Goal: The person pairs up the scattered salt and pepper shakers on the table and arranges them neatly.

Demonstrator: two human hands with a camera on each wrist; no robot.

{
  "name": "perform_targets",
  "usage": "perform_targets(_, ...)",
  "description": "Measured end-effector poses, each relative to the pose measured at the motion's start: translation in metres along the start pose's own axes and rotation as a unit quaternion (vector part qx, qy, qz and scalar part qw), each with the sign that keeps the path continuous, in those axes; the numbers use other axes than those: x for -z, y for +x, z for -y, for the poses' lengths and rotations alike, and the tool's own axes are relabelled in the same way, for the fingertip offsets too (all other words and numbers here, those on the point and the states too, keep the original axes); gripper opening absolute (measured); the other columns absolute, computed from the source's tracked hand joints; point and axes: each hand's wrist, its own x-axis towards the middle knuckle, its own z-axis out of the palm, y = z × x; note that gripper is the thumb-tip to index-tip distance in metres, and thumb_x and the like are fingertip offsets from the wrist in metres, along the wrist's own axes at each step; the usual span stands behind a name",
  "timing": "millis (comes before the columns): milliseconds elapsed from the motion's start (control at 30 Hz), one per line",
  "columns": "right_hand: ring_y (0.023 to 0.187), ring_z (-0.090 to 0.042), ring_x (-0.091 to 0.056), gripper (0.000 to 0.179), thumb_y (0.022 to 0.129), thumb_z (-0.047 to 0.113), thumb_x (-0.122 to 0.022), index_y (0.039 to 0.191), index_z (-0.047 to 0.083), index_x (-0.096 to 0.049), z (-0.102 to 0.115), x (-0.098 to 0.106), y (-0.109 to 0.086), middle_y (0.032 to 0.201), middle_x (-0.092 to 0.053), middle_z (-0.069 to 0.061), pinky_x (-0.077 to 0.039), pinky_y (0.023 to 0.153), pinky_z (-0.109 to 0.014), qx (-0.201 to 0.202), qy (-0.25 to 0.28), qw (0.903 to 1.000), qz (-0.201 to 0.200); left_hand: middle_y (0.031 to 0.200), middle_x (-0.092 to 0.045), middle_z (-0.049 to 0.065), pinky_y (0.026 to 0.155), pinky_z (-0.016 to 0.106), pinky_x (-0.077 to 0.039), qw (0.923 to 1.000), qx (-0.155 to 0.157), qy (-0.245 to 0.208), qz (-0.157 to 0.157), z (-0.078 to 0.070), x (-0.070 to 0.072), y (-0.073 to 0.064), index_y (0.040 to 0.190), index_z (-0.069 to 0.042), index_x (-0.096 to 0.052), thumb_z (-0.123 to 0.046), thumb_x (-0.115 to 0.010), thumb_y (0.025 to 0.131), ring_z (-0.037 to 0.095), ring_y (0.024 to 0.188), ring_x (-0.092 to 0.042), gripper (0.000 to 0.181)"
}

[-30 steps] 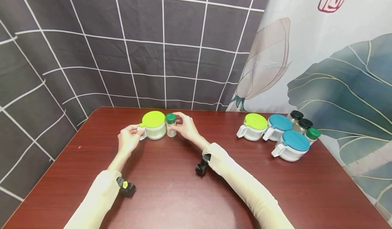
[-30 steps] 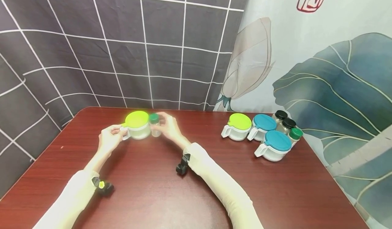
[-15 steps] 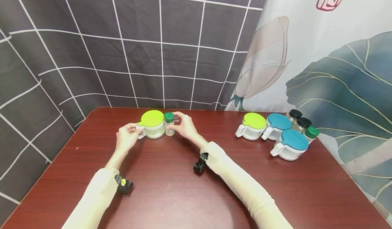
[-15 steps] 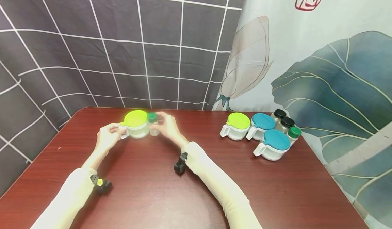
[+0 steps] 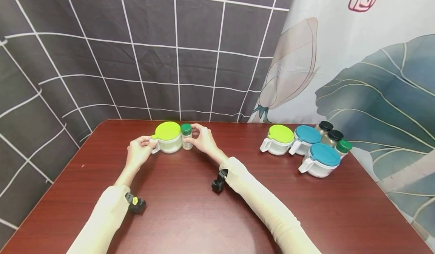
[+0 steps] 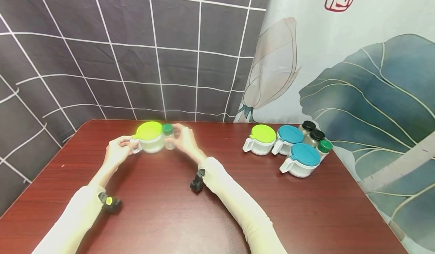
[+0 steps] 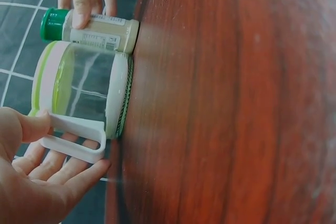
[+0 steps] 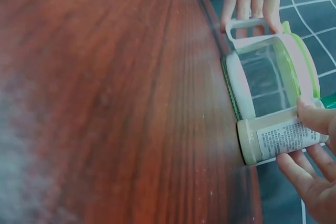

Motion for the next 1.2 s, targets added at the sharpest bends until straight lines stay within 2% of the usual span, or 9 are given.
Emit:
perform_targets(133, 0.093, -0.028, -0.072, 0.046, 0.074, 0.008, -0.082, 0.114, -0.003, -0.064, -0.001, 0.000, 0.002, 0.105, -0.072, -0.018, -0.057, 0.080, -0.028, -0.004, -0.003, 1.0000, -0.004, 0.106, -0.070, 0.022, 0.082, 0.022, -0.042, 1.0000, 0.001, 0.000, -0.002, 0.000, -0.001, 0.000, 0.114, 0.002, -0.066, -0.017, -0.066, 0.089, -0.006, 0.076, -0.058, 0.031)
perform_targets(267, 0.093, -0.030, -0.071, 0.046, 0.073, 0.008, -0.082, 0.114, -0.004, -0.064, -0.002, -0.002, 0.004, 0.104, -0.072, -0.019, -0.057, 0.081, -0.035, -0.005, 0.003, 1.0000, -0.006, 0.106, -0.070, 0.022, 0.080, 0.018, -0.040, 1.0000, 0.003, 0.002, -0.006, 0.000, 0.000, 0.001, 0.115, 0.001, -0.066, -0.017, -0.066, 0.089, 0.002, 0.084, -0.062, 0.031)
perform_targets(400, 0.094, -0.031, -0.071, 0.046, 0.073, 0.008, -0.082, 0.114, -0.004, -0.064, -0.002, -0.006, 0.004, 0.104, -0.072, -0.020, -0.057, 0.083, -0.038, -0.014, 0.012, 0.9998, -0.007, 0.108, -0.069, 0.024, 0.069, 0.008, -0.040, 0.9999, 0.009, -0.008, -0.006, 0.000, 0.001, 0.000, 0.116, 0.002, -0.066, -0.016, -0.066, 0.089, -0.010, 0.072, -0.056, 0.033)
perform_targets(533, 0.093, -0.029, -0.072, 0.046, 0.073, 0.009, -0.082, 0.114, -0.003, -0.064, 0.000, -0.008, 0.006, 0.104, -0.072, -0.018, -0.057, 0.081, -0.032, -0.019, 0.007, 0.9997, -0.012, 0.110, -0.067, 0.027, 0.062, 0.004, -0.041, 0.9995, 0.010, -0.030, -0.002, 0.001, 0.003, 0.002, 0.116, 0.005, -0.064, -0.014, -0.066, 0.088, -0.018, 0.064, -0.050, 0.033)
perform_targets(633, 0.093, -0.027, -0.072, 0.046, 0.073, 0.009, -0.083, 0.114, -0.002, -0.064, 0.002, -0.008, 0.006, 0.103, -0.073, -0.017, -0.057, 0.079, -0.028, -0.022, 0.002, 0.9996, -0.016, 0.111, -0.066, 0.027, 0.061, 0.004, -0.042, 0.9994, 0.011, -0.034, 0.000, 0.002, 0.003, 0.004, 0.116, 0.005, -0.064, -0.015, -0.065, 0.089, -0.020, 0.063, -0.050, 0.034)
perform_targets(867, 0.094, -0.028, -0.071, 0.048, 0.073, 0.009, -0.083, 0.115, -0.003, -0.063, 0.003, -0.010, 0.006, 0.103, -0.072, -0.018, -0.057, 0.083, -0.035, -0.026, 0.001, 0.9995, -0.019, 0.110, -0.067, 0.027, 0.062, 0.003, -0.041, 0.9990, 0.012, -0.043, -0.010, 0.001, 0.002, 0.003, 0.115, 0.005, -0.064, -0.013, -0.065, 0.088, -0.022, 0.062, -0.050, 0.033)
perform_targets(1033, 0.093, -0.028, -0.071, 0.047, 0.072, 0.009, -0.083, 0.114, -0.003, -0.064, 0.003, -0.012, 0.007, 0.103, -0.073, -0.018, -0.057, 0.082, -0.034, -0.025, 0.004, 0.9994, -0.023, 0.109, -0.067, 0.026, 0.063, 0.002, -0.039, 0.9992, 0.013, -0.031, -0.022, -0.001, 0.001, 0.002, 0.114, 0.005, -0.065, -0.014, -0.066, 0.088, -0.022, 0.062, -0.048, 0.032)
perform_targets(1100, 0.093, -0.028, -0.072, 0.047, 0.072, 0.008, -0.083, 0.114, -0.003, -0.064, 0.003, -0.012, 0.006, 0.102, -0.073, -0.018, -0.057, 0.081, -0.031, -0.026, 0.005, 0.9993, -0.027, 0.109, -0.068, 0.025, 0.065, 0.004, -0.038, 0.9993, 0.014, -0.021, -0.028, -0.002, 0.000, 0.001, 0.114, 0.003, -0.065, -0.015, -0.066, 0.089, -0.020, 0.065, -0.048, 0.031)
perform_targets(1200, 0.093, -0.028, -0.072, 0.047, 0.071, 0.007, -0.083, 0.113, -0.003, -0.064, 0.004, -0.013, 0.005, 0.102, -0.073, -0.018, -0.057, 0.081, -0.031, -0.029, 0.010, 0.9990, -0.033, 0.109, -0.069, 0.023, 0.068, 0.008, -0.038, 0.9991, 0.016, -0.004, -0.039, -0.003, -0.001, 0.000, 0.114, 0.002, -0.066, -0.015, -0.065, 0.089, -0.004, 0.076, -0.064, 0.030)
